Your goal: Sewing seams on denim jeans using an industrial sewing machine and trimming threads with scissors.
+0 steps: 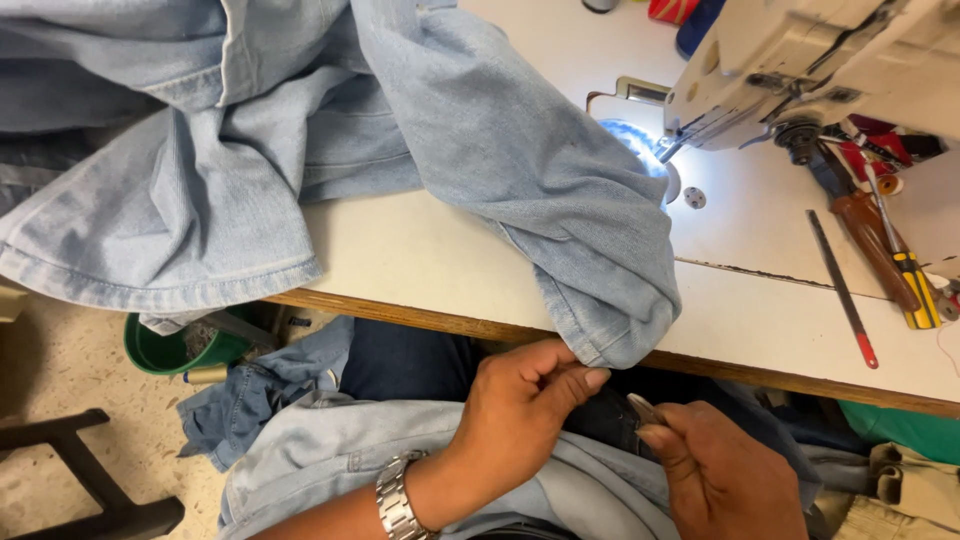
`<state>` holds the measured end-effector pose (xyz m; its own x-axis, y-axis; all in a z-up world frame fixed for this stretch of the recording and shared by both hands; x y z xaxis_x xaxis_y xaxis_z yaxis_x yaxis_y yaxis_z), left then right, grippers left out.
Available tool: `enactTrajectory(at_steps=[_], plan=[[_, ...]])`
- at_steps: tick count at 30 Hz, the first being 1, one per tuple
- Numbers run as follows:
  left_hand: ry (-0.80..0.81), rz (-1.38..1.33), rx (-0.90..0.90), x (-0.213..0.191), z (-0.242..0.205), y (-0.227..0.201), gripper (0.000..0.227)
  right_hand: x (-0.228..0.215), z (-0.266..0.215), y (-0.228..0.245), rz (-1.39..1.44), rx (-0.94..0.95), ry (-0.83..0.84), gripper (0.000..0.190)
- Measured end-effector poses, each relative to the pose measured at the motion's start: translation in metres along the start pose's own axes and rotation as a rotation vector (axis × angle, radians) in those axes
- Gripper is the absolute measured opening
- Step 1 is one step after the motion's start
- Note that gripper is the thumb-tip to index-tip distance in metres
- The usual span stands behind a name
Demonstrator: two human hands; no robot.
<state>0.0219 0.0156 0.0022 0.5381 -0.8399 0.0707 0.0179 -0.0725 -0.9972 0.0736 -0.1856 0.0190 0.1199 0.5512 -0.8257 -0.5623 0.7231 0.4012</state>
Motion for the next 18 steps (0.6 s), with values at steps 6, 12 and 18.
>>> enactTrajectory(at_steps=[6,12,18], plan=[[-0.016,0.315,0.966,-0.005,0.012,-0.056,0.007,-0.014,0.012,0.003,-0.049,-0.36,-0.245,0.017],[0.037,0.385,1.158,0.002,0.033,-0.082,0.014,-0.034,0.029,0.015,-0.001,-0.108,-0.261,0.017],[0.071,0.62,1.31,0.0,0.032,-0.096,0.008,-0.028,0.034,-0.005,0.279,0.379,0.009,0.019]])
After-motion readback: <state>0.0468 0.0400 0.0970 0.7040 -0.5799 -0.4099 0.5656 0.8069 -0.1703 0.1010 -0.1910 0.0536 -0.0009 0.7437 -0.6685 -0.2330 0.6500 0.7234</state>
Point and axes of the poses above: each hand's wrist, its own z-axis towards the middle knuckle, its own x-axis out of the palm, y = z × x, the point moved 2 cm from there along z, towards the middle knuckle, and after that the axes turned 12 degrees about -y, right-handed, at the moved point
